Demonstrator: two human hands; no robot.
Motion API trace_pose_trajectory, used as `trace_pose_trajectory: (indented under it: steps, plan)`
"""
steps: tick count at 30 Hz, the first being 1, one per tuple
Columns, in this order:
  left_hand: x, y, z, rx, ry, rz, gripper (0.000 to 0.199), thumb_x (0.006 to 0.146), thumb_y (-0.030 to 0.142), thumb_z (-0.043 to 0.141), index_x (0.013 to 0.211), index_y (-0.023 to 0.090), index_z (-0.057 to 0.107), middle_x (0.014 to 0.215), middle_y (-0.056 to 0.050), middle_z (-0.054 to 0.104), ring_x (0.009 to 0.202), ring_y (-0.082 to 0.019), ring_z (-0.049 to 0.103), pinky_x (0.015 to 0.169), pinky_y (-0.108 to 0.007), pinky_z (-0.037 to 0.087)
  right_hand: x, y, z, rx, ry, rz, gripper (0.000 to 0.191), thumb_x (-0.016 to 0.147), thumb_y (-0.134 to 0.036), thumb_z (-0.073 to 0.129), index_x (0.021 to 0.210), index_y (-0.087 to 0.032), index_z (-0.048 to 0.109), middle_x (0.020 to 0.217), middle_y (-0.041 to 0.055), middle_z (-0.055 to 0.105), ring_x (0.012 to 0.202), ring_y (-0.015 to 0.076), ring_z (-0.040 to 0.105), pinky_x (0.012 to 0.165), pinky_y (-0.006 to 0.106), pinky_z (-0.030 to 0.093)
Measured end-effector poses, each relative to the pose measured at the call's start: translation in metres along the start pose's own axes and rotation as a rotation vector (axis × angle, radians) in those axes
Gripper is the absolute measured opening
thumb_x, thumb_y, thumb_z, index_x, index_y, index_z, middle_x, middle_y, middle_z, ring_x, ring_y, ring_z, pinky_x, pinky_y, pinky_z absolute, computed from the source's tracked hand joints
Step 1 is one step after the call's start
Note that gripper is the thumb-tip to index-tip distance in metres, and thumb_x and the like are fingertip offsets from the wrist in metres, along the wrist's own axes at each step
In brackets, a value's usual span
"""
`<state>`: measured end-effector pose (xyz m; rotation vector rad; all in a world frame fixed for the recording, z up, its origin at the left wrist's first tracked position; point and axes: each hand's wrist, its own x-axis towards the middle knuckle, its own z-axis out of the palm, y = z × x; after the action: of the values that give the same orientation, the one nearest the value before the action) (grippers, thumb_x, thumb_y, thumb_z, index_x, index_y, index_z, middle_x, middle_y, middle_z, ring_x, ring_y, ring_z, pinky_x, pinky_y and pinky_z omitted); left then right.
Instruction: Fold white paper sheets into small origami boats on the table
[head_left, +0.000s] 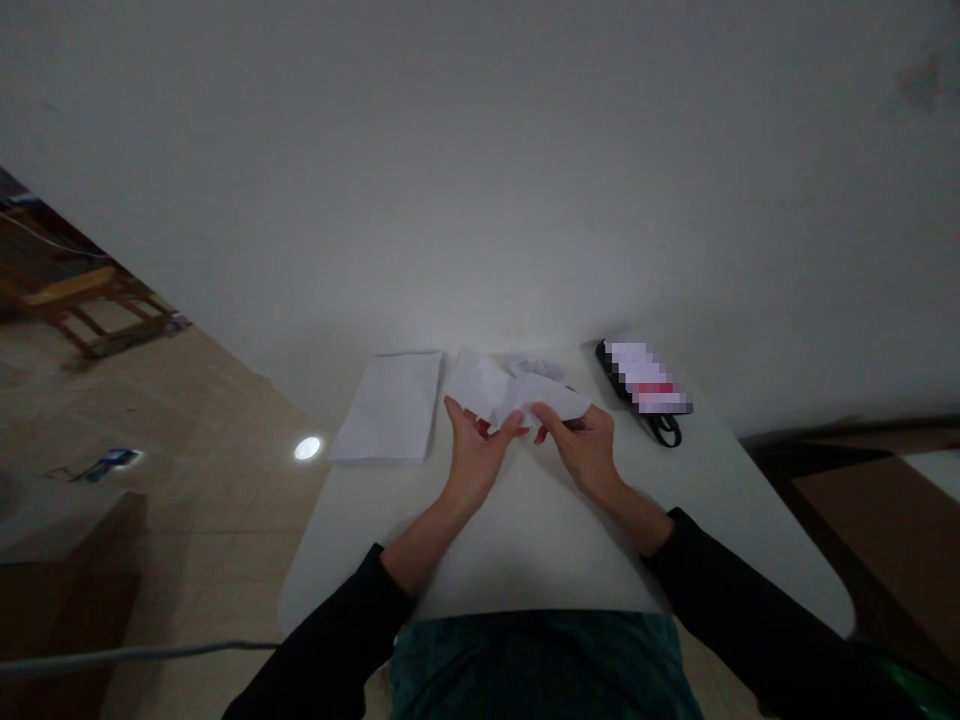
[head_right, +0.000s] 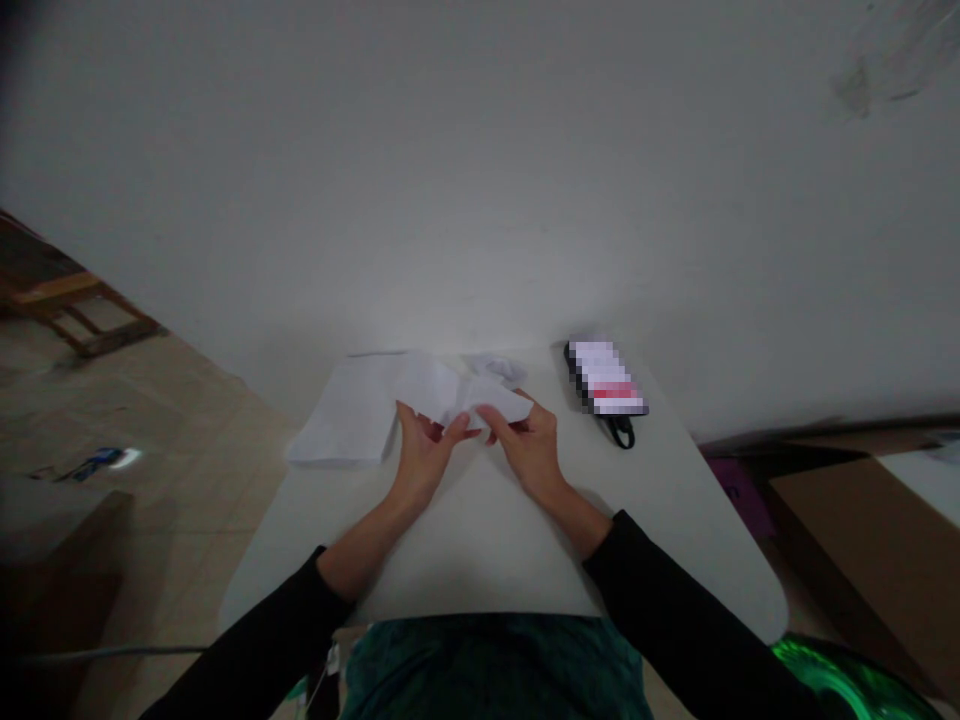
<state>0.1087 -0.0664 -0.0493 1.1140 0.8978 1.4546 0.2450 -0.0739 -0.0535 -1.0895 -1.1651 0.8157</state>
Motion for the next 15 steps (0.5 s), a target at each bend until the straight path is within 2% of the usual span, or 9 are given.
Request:
trace_pose_trajectory:
  steps: [3,5,6,9,11,13,15]
  plan:
    - [0.008,-0.001,-0.008,-0.065,0.063,-0.102,0.056,0.082,0.055,0.063,0.124,0.022,0.045,0.116,-0.011,0.062,0.094,-0.021,0.066,0.071,-0.033,0.059,-0.002,0.001,-0.007,0.049,-0.216,-0.117,0.062,0.085,-0.073,0.042,0.095,-0.023,0.077,0.101,0.009,0.07,0.082,0.0227,0.068,0.069,0.036,0.057]
    - [0.013,-0.002,-0.013,-0.033,0.116,-0.145,0.05,0.083,0.062,0.058,0.106,0.017,0.056,0.102,-0.009,0.066,0.086,-0.019,0.067,0.067,-0.029,0.057,-0.004,0.003,-0.008,0.079,-0.281,-0.136,0.072,0.091,-0.072,0.023,0.097,-0.025,0.078,0.11,0.0093,0.068,0.097,0.0248,0.067,0.079,0.039,0.055]
    - [0.014,-0.002,-0.016,-0.006,0.14,-0.153,0.05,0.083,0.063,0.057,0.099,0.016,0.058,0.094,-0.008,0.067,0.082,-0.018,0.067,0.065,-0.028,0.056,-0.004,0.003,-0.008,0.078,-0.293,-0.133,0.07,0.093,-0.069,0.022,0.097,-0.026,0.078,0.112,0.0089,0.068,0.101,0.0251,0.065,0.082,0.04,0.054]
    - [0.016,-0.003,-0.022,0.074,0.186,-0.105,0.049,0.083,0.063,0.055,0.092,0.015,0.06,0.084,-0.006,0.067,0.075,-0.016,0.064,0.063,-0.025,0.052,-0.002,0.005,-0.004,0.008,-0.275,-0.103,0.044,0.093,-0.057,0.045,0.094,-0.026,0.077,0.108,0.0073,0.07,0.102,0.024,0.065,0.087,0.039,0.051]
    - [0.016,-0.003,-0.025,0.143,0.202,-0.047,0.047,0.085,0.061,0.054,0.091,0.015,0.06,0.084,-0.006,0.067,0.075,-0.015,0.062,0.064,-0.025,0.05,0.001,0.006,0.0,0.004,-0.226,-0.027,0.026,0.084,-0.047,0.064,0.093,-0.025,0.073,0.096,0.0054,0.073,0.09,0.0213,0.068,0.08,0.035,0.053]
    - [0.016,-0.002,-0.029,0.245,0.212,0.003,0.046,0.087,0.06,0.052,0.087,0.015,0.06,0.084,-0.006,0.067,0.076,-0.015,0.061,0.064,-0.024,0.049,0.003,0.008,0.003,0.095,-0.223,0.106,0.029,0.074,-0.04,0.076,0.097,-0.024,0.068,0.081,0.0016,0.073,0.072,0.0172,0.068,0.069,0.03,0.053]
    - [0.016,0.0,-0.032,0.362,0.222,0.043,0.045,0.088,0.059,0.049,0.083,0.015,0.06,0.082,-0.005,0.067,0.077,-0.016,0.061,0.064,-0.024,0.049,0.004,0.009,0.004,0.199,-0.283,0.252,0.039,0.066,-0.035,0.082,0.099,-0.023,0.065,0.073,-0.0009,0.073,0.061,0.0144,0.066,0.061,0.027,0.051]
